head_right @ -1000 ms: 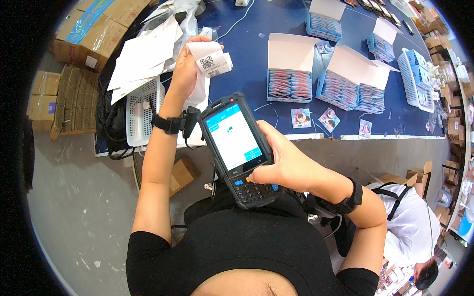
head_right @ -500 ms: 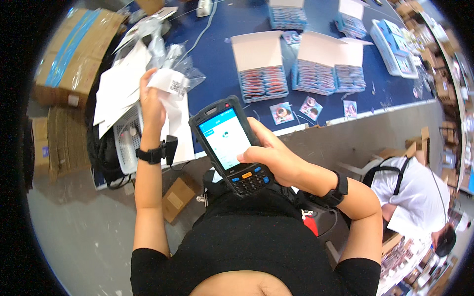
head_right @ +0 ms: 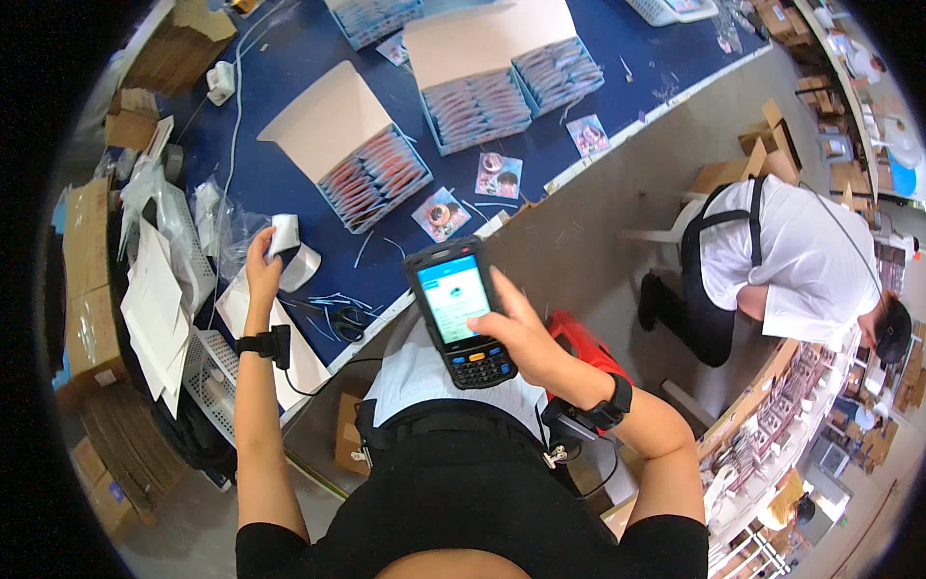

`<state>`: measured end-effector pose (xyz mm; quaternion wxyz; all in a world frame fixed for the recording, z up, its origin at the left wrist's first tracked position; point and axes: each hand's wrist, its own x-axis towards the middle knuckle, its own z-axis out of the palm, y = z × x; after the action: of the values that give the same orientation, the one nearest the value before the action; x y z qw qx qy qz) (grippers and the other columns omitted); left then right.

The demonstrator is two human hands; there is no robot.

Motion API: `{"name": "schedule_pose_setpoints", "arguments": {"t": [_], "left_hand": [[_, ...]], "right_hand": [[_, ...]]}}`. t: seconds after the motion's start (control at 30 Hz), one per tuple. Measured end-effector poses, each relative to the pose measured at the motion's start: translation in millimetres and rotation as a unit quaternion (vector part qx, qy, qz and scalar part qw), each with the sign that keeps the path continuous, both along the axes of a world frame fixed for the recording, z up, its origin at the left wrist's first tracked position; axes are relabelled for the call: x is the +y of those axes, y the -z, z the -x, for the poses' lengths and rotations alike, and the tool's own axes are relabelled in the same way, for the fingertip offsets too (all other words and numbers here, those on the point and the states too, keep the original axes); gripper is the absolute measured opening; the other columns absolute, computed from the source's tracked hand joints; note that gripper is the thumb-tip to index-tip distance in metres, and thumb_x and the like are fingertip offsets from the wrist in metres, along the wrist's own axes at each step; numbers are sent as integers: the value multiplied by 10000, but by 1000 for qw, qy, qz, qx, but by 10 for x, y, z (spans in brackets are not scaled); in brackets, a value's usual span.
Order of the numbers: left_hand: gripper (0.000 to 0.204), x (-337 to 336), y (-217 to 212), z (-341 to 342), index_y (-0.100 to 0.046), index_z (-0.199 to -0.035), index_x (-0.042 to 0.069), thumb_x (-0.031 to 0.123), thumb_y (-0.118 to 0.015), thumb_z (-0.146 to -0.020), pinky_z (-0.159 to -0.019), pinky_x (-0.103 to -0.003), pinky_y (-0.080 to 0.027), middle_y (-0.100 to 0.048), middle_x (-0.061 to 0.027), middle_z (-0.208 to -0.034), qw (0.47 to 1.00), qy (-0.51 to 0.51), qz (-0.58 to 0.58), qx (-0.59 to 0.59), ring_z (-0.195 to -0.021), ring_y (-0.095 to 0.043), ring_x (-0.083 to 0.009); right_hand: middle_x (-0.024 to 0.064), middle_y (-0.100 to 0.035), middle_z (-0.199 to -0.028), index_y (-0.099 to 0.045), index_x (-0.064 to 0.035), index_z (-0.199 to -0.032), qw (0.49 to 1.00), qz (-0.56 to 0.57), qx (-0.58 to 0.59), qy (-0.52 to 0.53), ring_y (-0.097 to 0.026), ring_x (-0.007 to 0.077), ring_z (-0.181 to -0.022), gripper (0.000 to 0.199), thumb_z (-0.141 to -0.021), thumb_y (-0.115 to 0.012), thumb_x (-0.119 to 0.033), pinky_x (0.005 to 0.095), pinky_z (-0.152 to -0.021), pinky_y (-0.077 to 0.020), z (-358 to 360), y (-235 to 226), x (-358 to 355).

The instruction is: The person packs small sachets into light blue cardboard boxes at a warehouse workstation. They use a handheld scanner to scan labels on the boxes and arrange the sachets neatly inside before closing the lids. The person also handles shipping labels and places the finished boxes into a white plastic basket.

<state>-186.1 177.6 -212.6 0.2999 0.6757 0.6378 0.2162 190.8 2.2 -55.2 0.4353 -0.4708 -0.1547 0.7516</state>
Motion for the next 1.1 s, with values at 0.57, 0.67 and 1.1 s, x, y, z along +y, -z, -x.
{"name": "schedule_pose_setpoints", "arguments": {"t": [0.57, 0.67, 1.1], "left_hand": [[677, -543, -797, -373, -376, -1296, 98, -39, -453, -637, -1058, -444, -232, -356, -97, -1338, 999, -32, -37, 16, -1276, -315, -260], [547, -704, -815, -675, -436, -1226, 73, -54, -448, -695, -1030, -409, -283, -376, -110, -1317, 998, -37, -44, -20, -1247, -357, -248], [332, -1106, -589, -1419, -506, -1073, -4, -76, -476, -751, -892, -297, -404, -463, -133, -1177, 991, -100, 35, -75, -1054, -485, -214]], "right_hand": [[189, -520, -1181, -323, -2, -1281, 992, 17, -10, 123, -567, 290, -1052, 606, -708, -496, -93, 406, -914, -457, -420, 118, -110], [215, -514, -1173, -317, 12, -1273, 989, 47, -7, 143, -573, 335, -1032, 599, -712, -495, -94, 459, -892, -471, -540, 431, -74], [181, -546, -1133, -368, 0, -1247, 985, 107, -42, 128, -583, 301, -999, 562, -722, -516, -135, 398, -877, -468, -1240, 1119, 433]]}}
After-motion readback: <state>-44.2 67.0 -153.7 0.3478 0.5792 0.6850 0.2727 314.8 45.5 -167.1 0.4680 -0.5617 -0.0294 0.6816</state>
